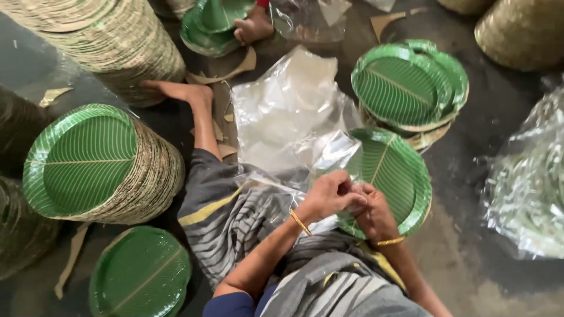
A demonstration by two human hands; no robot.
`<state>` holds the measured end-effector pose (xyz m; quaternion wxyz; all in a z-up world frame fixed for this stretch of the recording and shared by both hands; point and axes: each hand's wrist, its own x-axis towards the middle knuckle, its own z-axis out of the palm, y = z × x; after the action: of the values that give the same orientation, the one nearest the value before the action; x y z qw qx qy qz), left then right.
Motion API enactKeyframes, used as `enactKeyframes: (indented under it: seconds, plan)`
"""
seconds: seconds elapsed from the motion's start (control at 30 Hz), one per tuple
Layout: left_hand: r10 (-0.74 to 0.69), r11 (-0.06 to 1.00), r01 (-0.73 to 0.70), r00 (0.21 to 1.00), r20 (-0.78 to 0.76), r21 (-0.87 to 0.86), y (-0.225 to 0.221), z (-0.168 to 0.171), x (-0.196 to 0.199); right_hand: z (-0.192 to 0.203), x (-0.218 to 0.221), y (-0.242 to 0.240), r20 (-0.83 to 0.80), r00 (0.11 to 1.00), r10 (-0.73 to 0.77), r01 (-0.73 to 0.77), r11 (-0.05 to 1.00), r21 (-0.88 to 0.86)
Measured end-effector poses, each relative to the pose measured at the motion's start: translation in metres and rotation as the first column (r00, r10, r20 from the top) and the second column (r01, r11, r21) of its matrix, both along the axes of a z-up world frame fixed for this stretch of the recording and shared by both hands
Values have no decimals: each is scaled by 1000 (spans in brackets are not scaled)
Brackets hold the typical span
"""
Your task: The person packages green leaf-patterned plates by placing them into clear plastic bags by hand and arranging them into stacks.
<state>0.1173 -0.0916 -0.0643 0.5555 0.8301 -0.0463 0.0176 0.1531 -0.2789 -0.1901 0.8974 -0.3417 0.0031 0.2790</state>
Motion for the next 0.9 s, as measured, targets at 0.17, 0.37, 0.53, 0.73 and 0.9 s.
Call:
enactKeyframes:
  seconds: [0.17, 0.37, 0.53, 0.73, 0.9]
  plan:
    - [-4, 977, -10, 998, -65, -214, -1, -57, 9, 22, -4, 11, -41, 999, -17, 18, 1000, 23]
    - [-38, 879, -27, 991, -126, -476, 13, -77, 3, 39, -10, 23, 17, 999, -42, 43, 998, -43]
    - [-175, 518, -165, 940, -293, -839, 32, -32, 10, 22, 2, -5, 229, 962, -148, 202, 952, -230]
    - [-97, 987, 82, 990, -99, -140, -5, -55, 5, 53, -23, 9, 279, 960, -26, 52, 995, -87]
    - [-89, 593, -49, 988, -126, -804, -4, -84, 16, 54, -15, 3, 170, 980, -104, 148, 951, -273]
